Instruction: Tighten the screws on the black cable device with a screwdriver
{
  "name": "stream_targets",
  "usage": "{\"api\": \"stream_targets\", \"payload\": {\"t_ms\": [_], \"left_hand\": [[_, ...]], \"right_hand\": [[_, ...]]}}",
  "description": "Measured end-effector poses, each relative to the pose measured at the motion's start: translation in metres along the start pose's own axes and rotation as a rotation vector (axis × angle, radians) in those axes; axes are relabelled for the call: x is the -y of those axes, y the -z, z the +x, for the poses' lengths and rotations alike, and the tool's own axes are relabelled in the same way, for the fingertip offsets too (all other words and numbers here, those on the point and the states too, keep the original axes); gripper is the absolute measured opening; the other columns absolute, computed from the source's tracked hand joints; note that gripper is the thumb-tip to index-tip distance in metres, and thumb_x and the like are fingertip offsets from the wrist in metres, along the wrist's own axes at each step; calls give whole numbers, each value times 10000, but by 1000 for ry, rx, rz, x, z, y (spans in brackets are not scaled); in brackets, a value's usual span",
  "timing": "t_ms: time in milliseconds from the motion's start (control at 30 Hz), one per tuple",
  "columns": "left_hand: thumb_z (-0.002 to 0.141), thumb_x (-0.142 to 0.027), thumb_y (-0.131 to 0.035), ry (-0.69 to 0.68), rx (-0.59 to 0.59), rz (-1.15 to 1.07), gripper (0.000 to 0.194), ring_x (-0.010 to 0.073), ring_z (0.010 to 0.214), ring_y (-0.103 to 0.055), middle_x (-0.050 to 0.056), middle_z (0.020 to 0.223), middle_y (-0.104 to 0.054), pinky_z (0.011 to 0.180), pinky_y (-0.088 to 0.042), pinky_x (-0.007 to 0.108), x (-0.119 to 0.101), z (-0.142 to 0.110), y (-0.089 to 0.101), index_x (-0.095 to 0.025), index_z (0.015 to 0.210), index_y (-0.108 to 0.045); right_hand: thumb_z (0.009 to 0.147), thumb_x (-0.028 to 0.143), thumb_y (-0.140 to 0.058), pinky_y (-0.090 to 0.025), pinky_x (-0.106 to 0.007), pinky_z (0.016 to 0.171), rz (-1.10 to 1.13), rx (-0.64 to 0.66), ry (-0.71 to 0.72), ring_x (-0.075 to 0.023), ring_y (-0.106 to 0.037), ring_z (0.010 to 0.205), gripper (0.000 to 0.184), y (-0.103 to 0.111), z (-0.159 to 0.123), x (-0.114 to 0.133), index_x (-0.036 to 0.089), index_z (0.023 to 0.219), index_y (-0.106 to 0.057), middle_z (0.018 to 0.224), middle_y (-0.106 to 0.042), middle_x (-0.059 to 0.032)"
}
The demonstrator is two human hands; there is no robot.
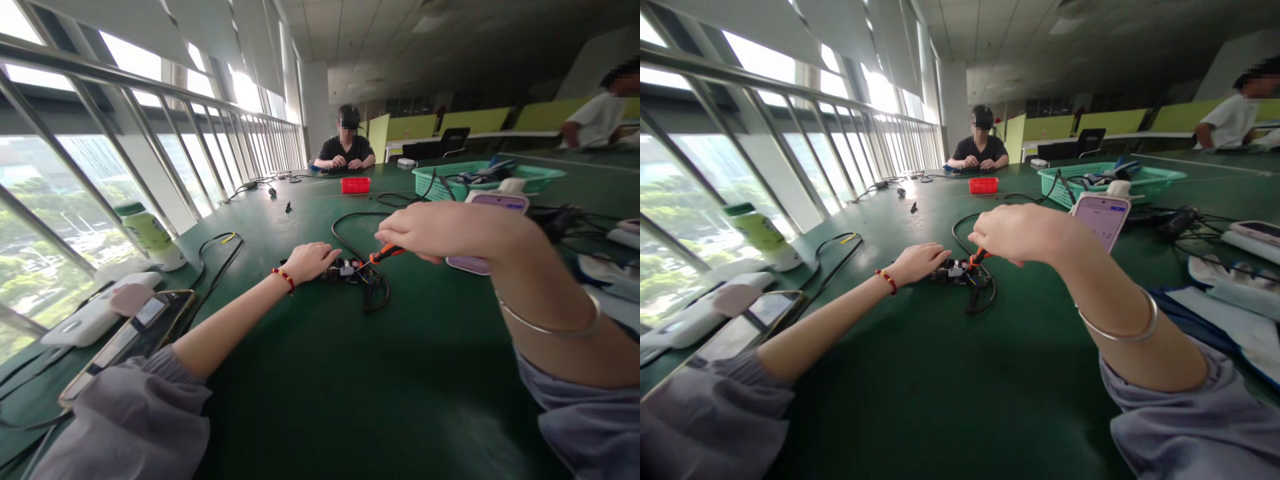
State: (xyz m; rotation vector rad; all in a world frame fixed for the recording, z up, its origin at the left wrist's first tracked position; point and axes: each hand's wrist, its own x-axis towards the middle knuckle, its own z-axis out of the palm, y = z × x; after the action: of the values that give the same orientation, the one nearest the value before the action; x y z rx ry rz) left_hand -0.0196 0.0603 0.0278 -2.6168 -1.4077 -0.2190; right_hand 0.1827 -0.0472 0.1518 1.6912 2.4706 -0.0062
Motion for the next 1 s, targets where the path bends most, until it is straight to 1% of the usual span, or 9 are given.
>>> {"api": "stream_targets", "payload": {"t_ms": [133, 233, 333, 467, 567, 667, 733, 867, 1000], "left_hand": [[987, -405, -217, 2, -115, 111, 497, 210, 853, -611, 70, 882, -659, 709, -396, 307, -19, -15, -9, -177, 830, -630], [995, -340, -224, -17, -169, 114, 458, 200, 872, -592, 68, 886, -648, 721, -393, 307, -23, -20, -15, -166, 863, -626], [996, -335, -235, -36, -180, 102, 441, 191, 872, -579, 63, 877, -640, 713, -391, 300, -21, -21, -18, -165, 861, -619], [995, -351, -236, -11, -194, 123, 441, 197, 866, -578, 69, 877, -633, 716, -388, 309, -22, -22, -19, -167, 875, -619], [993, -358, -239, 9, -203, 119, 439, 203, 861, -576, 75, 875, -628, 713, -391, 316, -24, -23, -20, -171, 878, -620], [991, -352, -250, 21, -217, 103, 430, 198, 865, -571, 76, 873, -624, 714, -395, 311, -24, -23, -22, -175, 865, -621], [990, -343, -253, 33, -224, 97, 424, 197, 873, -568, 76, 878, -623, 713, -398, 306, -24, -23, -23, -176, 866, -622], [990, -341, -253, 38, -214, 94, 418, 205, 882, -566, 79, 885, -618, 722, -407, 310, -25, -24, -23, -171, 884, -621], [991, -349, -258, 17, -201, 97, 415, 199, 886, -566, 77, 897, -618, 738, -411, 305, -24, -25, -22, -170, 887, -617]], "right_hand": [[864, 419, -437, -286, -274, 504, -79, -75, 31, -149, -549, 507, 245, -10, -14, 18, 237, 873, -600, 621, -619, 0], [801, 340, -578, -277, -274, 516, -211, -116, 25, -187, -611, 607, 249, -20, -25, 31, 264, 1037, -590, 766, -673, -18], [784, 295, -616, -270, -265, 508, -188, -171, 49, -202, -640, 683, 245, -31, -30, 35, 287, 1028, -598, 837, -696, -8], [842, 403, -544, -289, -245, 489, 51, -319, 24, -172, -612, 602, 179, -51, -31, 23, 288, 966, -599, 752, -677, 13], [914, 508, -353, -277, -251, 447, 288, -464, -27, -148, -521, 466, 356, -75, -28, 5, 242, 932, -588, 561, -574, 15], [937, 516, -271, -314, -256, 452, 673, -649, -26, -138, -481, 442, 421, -104, -25, -12, 210, 1073, -526, 506, -490, 40], [935, 524, -281, -351, -262, 466, 899, -702, 0, -134, -445, 430, 405, -122, -22, -20, 216, 1039, -522, 469, -407, 60], [899, 448, -440, -427, -294, 519, 1074, -850, 51, -150, -505, 507, 268, -146, -14, -23, 250, 1076, -475, 575, -461, 49], [838, 378, -557, -488, -335, 636, 989, -1071, 77, -172, -578, 692, 302, -159, -10, -21, 259, 1106, -484, 872, -559, -31]]}}
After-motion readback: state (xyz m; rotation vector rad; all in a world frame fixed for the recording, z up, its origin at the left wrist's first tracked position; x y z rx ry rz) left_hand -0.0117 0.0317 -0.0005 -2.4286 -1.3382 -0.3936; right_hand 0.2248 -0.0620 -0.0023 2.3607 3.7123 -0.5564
